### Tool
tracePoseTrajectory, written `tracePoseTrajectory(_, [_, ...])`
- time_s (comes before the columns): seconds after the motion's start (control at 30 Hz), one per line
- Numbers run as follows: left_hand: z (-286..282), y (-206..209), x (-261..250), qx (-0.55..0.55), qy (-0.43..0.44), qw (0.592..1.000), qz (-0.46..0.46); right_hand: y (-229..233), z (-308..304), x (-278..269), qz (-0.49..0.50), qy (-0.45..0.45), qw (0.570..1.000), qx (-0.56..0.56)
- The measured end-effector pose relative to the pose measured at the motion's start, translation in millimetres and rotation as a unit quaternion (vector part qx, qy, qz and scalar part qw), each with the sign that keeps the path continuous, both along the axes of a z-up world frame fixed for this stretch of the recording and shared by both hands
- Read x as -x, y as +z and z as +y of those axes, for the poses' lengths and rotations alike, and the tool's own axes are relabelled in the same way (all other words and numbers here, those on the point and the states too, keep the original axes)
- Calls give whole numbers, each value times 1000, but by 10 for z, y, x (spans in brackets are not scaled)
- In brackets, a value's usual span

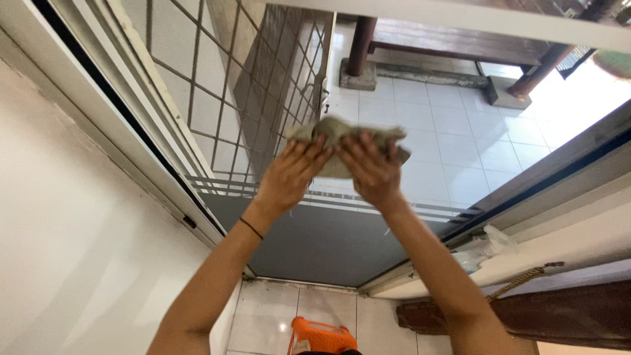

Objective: The person wipes the upper portion of a glass door with a cloth, then sprays cleaning liquid onto the lower pane from a bottle and continues wiping the surface while crouching.

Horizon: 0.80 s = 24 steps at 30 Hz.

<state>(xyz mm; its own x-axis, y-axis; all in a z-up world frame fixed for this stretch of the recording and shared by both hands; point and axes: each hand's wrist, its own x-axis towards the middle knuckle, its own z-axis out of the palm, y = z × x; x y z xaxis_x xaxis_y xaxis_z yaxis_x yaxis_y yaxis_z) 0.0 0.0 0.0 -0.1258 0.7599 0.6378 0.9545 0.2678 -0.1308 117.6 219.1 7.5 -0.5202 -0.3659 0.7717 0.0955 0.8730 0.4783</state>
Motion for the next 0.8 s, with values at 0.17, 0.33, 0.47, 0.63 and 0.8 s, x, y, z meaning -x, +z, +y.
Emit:
tracePoseTrajectory(0.17, [-77,-957,-326,145,32,988,-38,-1084,-95,-336,-93,-2,995,41])
tracePoseTrajectory(0.33, [-69,-1459,-592,153,30,981,-111,-1567,-239,-622,-197,-43,977,68])
tracePoseTrajectory(0.47, [-357,-1295,-727,72,-32,977,-198,-1350,-484,-819,-249,-34,951,178])
tracePoseTrajectory(0.63, [-532,-377,-707,147,0,938,-313,-489,-630,-755,-294,74,897,321])
tracePoseTrajectory(0.8, [-575,968,-466,-169,-33,983,-65,896,-603,-303,-78,98,976,176])
